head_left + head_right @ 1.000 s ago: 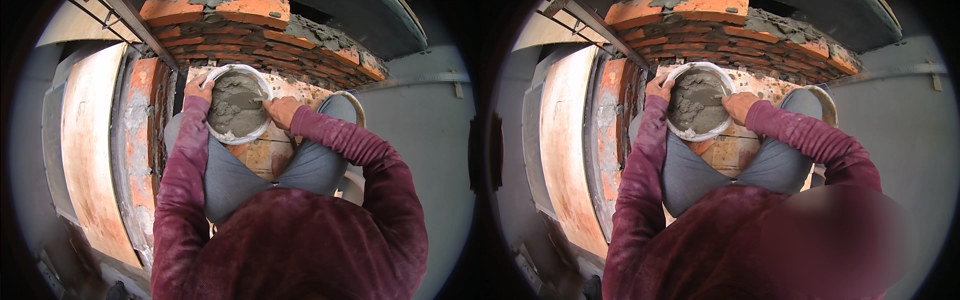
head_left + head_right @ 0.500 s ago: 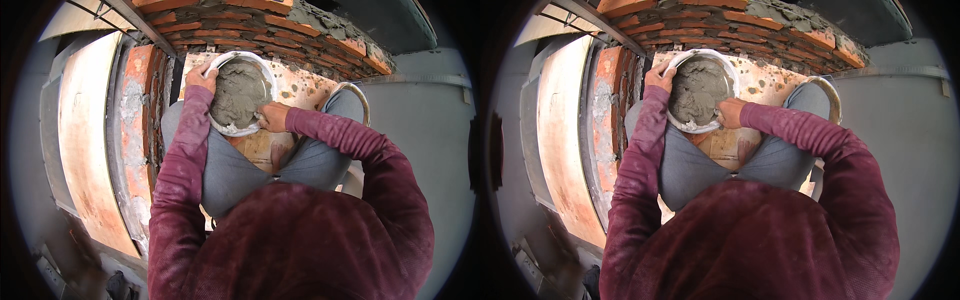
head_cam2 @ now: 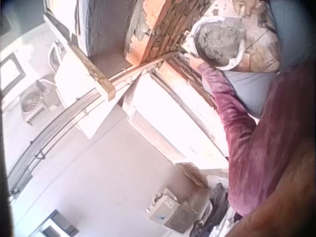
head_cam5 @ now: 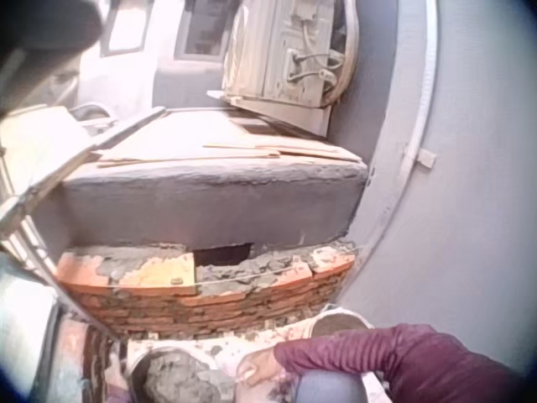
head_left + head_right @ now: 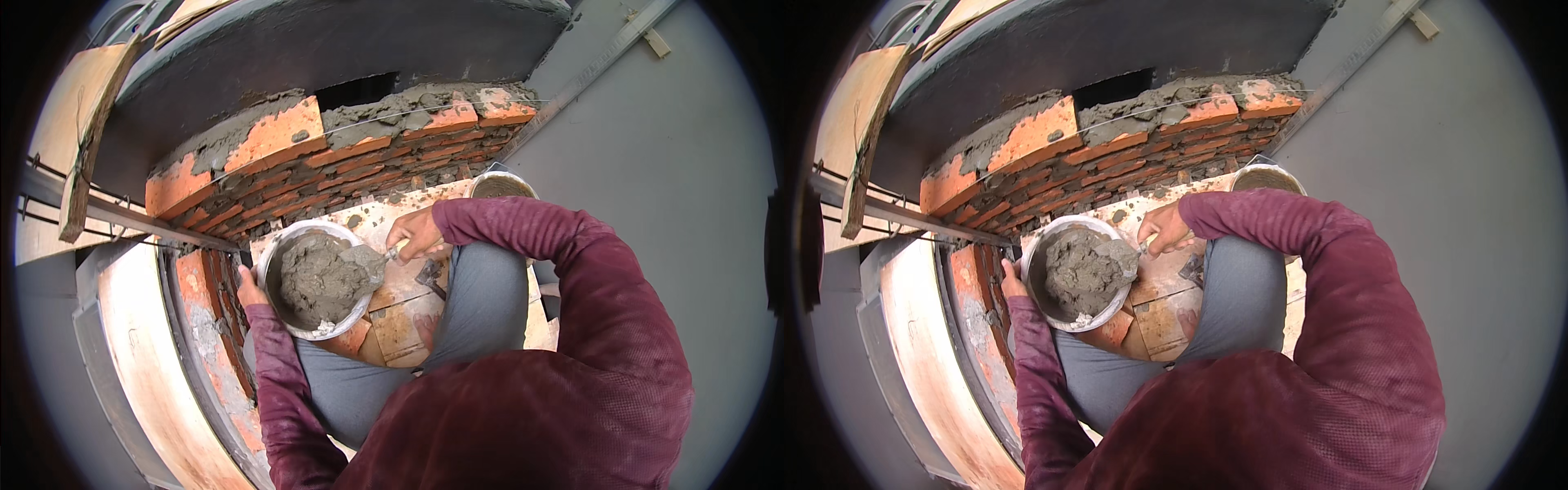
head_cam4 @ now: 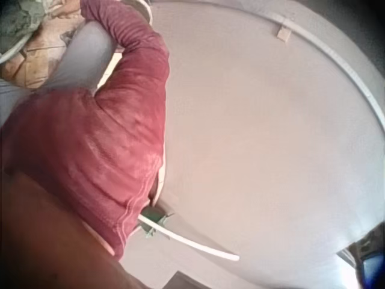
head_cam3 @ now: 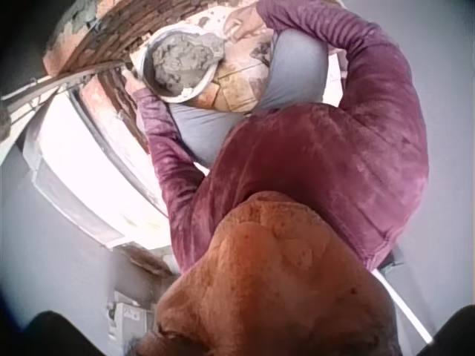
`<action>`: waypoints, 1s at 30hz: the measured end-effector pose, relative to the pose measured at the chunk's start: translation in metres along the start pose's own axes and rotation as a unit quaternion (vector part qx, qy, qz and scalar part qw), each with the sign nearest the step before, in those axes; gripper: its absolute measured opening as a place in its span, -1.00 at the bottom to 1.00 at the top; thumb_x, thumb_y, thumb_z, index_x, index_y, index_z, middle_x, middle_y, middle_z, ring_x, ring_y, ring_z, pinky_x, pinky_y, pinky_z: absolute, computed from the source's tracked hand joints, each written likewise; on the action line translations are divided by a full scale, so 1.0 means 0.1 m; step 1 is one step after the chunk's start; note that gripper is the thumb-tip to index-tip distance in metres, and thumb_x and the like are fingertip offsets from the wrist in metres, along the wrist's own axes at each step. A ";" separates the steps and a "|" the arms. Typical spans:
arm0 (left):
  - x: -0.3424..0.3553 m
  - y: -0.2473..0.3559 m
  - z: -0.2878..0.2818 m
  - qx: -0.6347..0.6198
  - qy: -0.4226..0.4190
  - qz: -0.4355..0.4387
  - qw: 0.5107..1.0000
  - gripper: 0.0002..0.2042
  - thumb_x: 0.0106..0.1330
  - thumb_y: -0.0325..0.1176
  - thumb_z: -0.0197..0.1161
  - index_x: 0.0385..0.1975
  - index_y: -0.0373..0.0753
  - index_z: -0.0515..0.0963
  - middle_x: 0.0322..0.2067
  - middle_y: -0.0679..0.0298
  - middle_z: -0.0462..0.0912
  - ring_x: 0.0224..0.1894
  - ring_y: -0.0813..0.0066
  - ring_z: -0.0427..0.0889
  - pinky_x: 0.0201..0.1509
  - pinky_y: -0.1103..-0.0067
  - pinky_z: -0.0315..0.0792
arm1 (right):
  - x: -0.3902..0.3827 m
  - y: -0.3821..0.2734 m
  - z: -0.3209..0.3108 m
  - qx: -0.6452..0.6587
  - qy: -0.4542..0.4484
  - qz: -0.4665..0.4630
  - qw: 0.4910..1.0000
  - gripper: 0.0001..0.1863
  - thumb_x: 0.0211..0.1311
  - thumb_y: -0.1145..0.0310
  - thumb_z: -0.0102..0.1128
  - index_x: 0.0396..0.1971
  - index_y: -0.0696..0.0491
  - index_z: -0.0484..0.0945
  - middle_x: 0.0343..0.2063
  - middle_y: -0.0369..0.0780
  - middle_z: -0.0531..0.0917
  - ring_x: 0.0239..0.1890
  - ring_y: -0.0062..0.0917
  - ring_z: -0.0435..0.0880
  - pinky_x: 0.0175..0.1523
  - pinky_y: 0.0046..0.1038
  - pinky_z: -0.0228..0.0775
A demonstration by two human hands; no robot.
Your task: The person builds a brick wall by applying mortar with a trowel, placing bricks onto the mortar bed, and tapping them with a hammer.
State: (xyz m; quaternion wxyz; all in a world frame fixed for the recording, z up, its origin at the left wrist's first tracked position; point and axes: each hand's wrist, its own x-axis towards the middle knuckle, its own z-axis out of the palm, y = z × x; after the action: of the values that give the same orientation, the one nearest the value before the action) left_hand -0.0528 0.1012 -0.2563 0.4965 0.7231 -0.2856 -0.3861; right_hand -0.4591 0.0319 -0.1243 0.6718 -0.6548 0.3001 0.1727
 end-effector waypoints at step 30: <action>0.40 -0.28 -0.21 0.038 0.031 -0.039 0.998 -0.24 0.35 0.30 0.02 -0.10 -0.47 0.65 -0.13 0.02 0.71 -0.07 0.31 0.63 0.15 0.48 0.38 | -1.79 0.63 0.46 0.344 0.572 0.074 0.741 -0.60 0.51 0.18 -0.09 0.15 0.13 0.38 -0.63 -0.35 0.38 -0.72 -0.69 0.38 -0.70 -0.57 0.29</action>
State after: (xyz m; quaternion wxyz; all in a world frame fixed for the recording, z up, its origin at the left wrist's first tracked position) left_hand -0.0132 0.0898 -0.2894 0.4622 0.7635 -0.2559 -0.3715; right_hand -0.6269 0.1111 -0.0624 0.5386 -0.3302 0.7147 -0.3001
